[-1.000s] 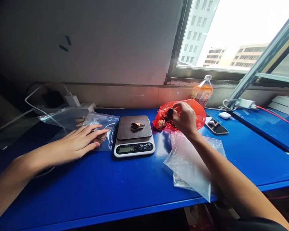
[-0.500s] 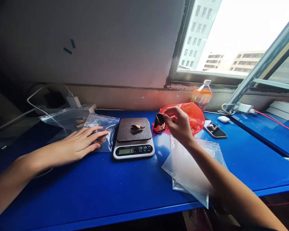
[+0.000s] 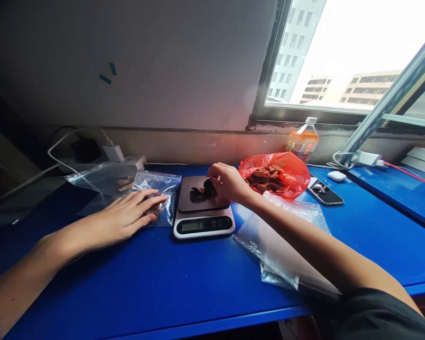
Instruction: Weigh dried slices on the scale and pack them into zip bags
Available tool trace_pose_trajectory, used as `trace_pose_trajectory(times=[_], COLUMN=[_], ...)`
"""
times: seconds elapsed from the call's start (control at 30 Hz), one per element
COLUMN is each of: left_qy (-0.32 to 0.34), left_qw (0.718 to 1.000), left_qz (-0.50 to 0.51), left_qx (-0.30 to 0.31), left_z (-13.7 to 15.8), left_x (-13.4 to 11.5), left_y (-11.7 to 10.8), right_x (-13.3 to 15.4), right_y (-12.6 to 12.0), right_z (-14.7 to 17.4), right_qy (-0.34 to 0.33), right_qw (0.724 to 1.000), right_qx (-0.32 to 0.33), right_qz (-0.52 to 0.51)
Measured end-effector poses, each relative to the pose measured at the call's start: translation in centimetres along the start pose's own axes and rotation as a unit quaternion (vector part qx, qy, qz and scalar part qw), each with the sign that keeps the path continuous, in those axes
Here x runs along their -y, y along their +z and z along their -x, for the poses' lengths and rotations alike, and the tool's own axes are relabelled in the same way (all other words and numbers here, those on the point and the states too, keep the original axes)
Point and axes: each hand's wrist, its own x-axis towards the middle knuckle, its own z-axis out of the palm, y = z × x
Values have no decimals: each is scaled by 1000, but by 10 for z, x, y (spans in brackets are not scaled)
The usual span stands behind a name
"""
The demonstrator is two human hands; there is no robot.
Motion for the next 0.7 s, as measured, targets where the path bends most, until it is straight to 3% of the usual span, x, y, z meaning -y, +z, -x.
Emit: trace_pose_trajectory(times=[0.1,0.2,0.27,0.33,0.4,0.5,0.6,0.7], left_qy=[6,-1,-9,-12,-16,-31,-52,-62], left_qw=[1000,1000,1000,1000,999,999,998,997], left_qz=[-5,0,1,0,-7,-28,-40,-42], left_qx=[-5,2,12,23,27,3,-20,-26], left_z=[1,3,3,3,1,-2,-4,-5], left_x=[-2,-5,-7,-8,-8,-4,4,12], left_y=[0,-3,-5,-6,-6,-2,2,3], right_x=[9,8,-5,-27,-53,-75,-57,-20], right_y=[-10,-36,-57,-76,-90,-108,-125,-134], right_z=[-1,5,15,27,40,54,63,76], right_qy=[-44,-85,-60,10,80,116,105,49], right_qw=[999,989,977,964,963,973,971,972], right_qx=[-12,-93,-161,-203,-170,-80,-81,-144], right_qz=[16,77,126,174,195,184,197,182])
